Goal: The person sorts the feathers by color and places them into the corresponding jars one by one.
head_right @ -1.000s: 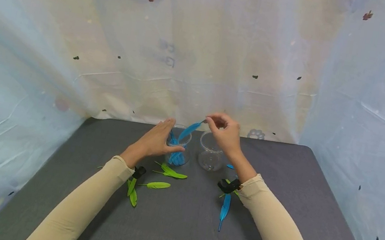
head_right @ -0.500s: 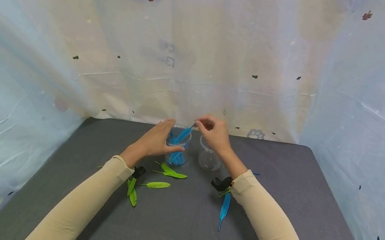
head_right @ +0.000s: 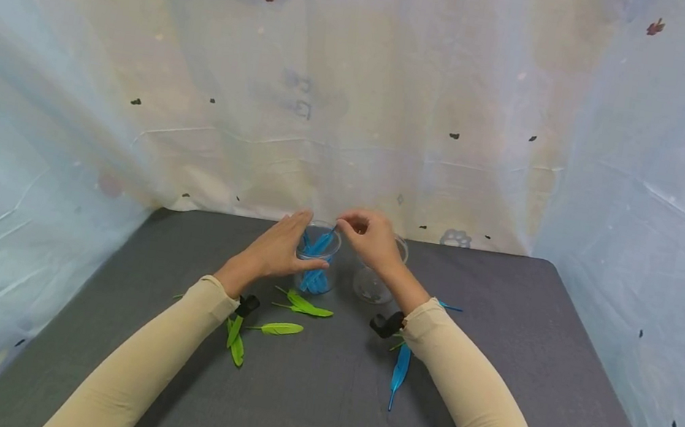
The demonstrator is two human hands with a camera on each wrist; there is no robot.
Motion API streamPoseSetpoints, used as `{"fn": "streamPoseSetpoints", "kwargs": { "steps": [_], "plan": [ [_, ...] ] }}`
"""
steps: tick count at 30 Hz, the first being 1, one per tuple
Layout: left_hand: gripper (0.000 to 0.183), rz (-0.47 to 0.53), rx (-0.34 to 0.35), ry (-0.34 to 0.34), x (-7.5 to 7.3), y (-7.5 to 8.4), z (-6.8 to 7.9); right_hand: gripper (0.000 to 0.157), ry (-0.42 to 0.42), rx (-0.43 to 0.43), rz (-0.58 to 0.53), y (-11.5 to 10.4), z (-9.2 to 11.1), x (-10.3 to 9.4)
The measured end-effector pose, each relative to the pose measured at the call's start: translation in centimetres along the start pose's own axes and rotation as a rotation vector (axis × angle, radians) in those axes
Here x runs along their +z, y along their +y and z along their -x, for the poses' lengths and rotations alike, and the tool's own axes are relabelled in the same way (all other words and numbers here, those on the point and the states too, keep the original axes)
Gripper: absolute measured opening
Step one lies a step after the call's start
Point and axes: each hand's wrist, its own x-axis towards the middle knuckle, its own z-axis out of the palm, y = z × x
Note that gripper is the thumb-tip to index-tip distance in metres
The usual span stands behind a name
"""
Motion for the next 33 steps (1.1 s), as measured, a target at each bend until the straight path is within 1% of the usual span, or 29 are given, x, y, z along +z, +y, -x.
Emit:
{"fn": "streamPoseSetpoints", "kwargs": {
  "steps": [6,10,13,17,20,24,29,33],
  "plan": [
    [0.122,0.006,0.002,-0.001,-0.1,0.0,0.1,0.022,-0.035,0.001,-0.009,-0.2,-0.3,0.1],
    [0.122,0.005,0.001,-0.008,-0.1,0.1,0.0,0.021,-0.054,0.008,-0.005,-0.3,-0.4,0.3],
    [0.122,0.003,0.001,-0.009,0.0,0.1,0.0,0.020,-0.074,0.007,0.029,-0.4,-0.6,0.4],
    [0.122,0.004,-0.001,-0.006,0.0,0.2,0.0,0.022,-0.128,0.025,0.087,-0.5,-0.7,0.7],
    [0.122,0.003,-0.008,-0.012,0.0,0.2,0.0,0.024,-0.146,0.041,0.102,-0.6,-0.7,0.7],
    [0.122,0.010,-0.012,-0.015,0.0,0.2,0.1,0.026,-0.109,0.038,0.084,-0.7,-0.5,0.4],
    [0.122,0.013,-0.009,-0.008,0.0,0.2,0.1,0.024,-0.041,-0.006,0.092,-0.7,-0.1,-0.5],
    [0.122,0.007,-0.007,-0.002,-0.1,0.2,0.1,0.022,-0.033,-0.039,0.101,-0.6,0.3,-1.6]
  ]
}}
